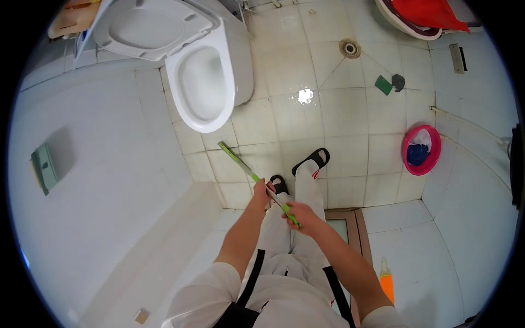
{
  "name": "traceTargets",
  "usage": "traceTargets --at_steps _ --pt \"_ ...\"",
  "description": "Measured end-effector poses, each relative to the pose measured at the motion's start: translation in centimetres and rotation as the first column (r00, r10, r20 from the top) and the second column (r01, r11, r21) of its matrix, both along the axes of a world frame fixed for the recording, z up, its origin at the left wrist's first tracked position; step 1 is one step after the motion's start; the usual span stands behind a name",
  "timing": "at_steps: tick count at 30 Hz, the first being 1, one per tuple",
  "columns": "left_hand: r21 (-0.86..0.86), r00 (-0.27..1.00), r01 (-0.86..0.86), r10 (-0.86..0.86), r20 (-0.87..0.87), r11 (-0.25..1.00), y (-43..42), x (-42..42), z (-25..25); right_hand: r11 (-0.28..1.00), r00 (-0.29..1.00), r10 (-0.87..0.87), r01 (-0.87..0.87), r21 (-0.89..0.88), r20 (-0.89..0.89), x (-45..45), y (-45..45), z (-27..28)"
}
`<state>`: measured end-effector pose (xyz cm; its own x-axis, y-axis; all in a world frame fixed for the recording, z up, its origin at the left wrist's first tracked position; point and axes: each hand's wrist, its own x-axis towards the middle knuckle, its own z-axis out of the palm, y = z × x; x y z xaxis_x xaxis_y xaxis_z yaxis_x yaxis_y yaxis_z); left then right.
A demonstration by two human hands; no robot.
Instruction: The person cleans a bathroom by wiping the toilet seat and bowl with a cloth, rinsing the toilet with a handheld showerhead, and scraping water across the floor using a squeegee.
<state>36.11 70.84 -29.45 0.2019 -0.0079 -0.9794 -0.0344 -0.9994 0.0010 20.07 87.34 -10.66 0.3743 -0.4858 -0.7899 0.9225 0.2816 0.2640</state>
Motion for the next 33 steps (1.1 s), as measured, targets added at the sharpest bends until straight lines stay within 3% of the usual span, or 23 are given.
traceTargets --at_steps 1,4,10,14,16,17,18,20,21,23,24,25,29,32,33 --pt "0.016 0.994 -0.059 0.057 0.097 0.998 -0.8 -0.5 -2.1 1.0 1.0 -0.005 0.005 -0.001 -0.026 -1.6 -0.3 -1.1" --pt "-0.021 0.988 0.15 -0.151 -0.028 0.988 2.1 -3.8 -3.8 0.998 0.997 -0.042 0.045 0.051 -0.065 -5.0 2.3 -0.2" --pt "-0.118 0.879 0.382 -0.4 -0.258 0.916 12.0 -16.1 1.6 0.934 0.966 -0.022 0.112 0.339 -0.259 -9.8 8.7 10.8" --pt "-0.215 0.823 0.449 -0.495 -0.278 0.868 11.8 -22.1 8.0 0.954 0.926 -0.032 0.14 0.266 -0.376 -7.9 9.2 14.4" --pt "-0.254 0.795 0.504 -0.558 -0.238 0.826 11.0 -21.0 8.6 0.966 0.908 -0.002 0.111 0.234 -0.419 -5.8 8.0 15.3" --pt "-0.274 0.784 0.528 -0.585 -0.206 0.804 10.2 -20.0 8.3 0.963 0.92 -0.085 0.174 0.204 -0.382 -5.2 7.8 15.2" --pt "-0.277 0.827 0.432 -0.5 -0.258 0.858 9.1 -17.2 4.5 0.961 0.934 -0.111 0.188 0.202 -0.34 -5.3 7.1 14.5" --pt "-0.271 0.862 0.426 -0.478 -0.168 0.863 4.7 -17.1 3.8 0.954 0.952 -0.166 0.22 0.201 -0.256 -6.4 5.2 11.6" --pt "-0.251 0.842 0.517 -0.539 -0.02 0.818 2.4 -19.6 6.5 0.956 0.951 -0.205 0.245 0.16 -0.231 -6.6 3.8 9.6" --pt "-0.225 0.803 0.561 -0.59 -0.083 0.796 1.6 -20.3 2.2 0.955 0.945 -0.271 0.288 0.07 -0.183 -7.5 1.5 5.6" --pt "-0.215 0.783 0.582 -0.612 -0.114 0.785 1.1 -20.6 0.3 0.947 0.935 -0.27 0.301 0.11 -0.228 -8.3 2.0 5.1" --pt "-0.232 0.846 0.457 -0.5 -0.184 0.859 2.0 -20.9 -0.1 0.937 0.929 -0.264 0.31 0.158 -0.258 -8.9 3.2 5.3" --pt "-0.242 0.786 0.48 -0.536 -0.308 0.843 4.2 -21.8 3.1 0.945 0.91 -0.152 0.248 0.211 -0.385 -6.5 4.1 8.4" --pt "-0.225 0.806 0.409 -0.466 -0.366 0.884 2.7 -24.1 8.5 0.967 0.869 -0.051 0.167 0.194 -0.492 -5.8 1.4 12.3" --pt "-0.26 0.802 0.436 -0.503 -0.321 0.861 1.6 -25.0 9.4 0.966 0.859 -0.104 0.207 0.156 -0.501 -6.2 0.7 12.6"
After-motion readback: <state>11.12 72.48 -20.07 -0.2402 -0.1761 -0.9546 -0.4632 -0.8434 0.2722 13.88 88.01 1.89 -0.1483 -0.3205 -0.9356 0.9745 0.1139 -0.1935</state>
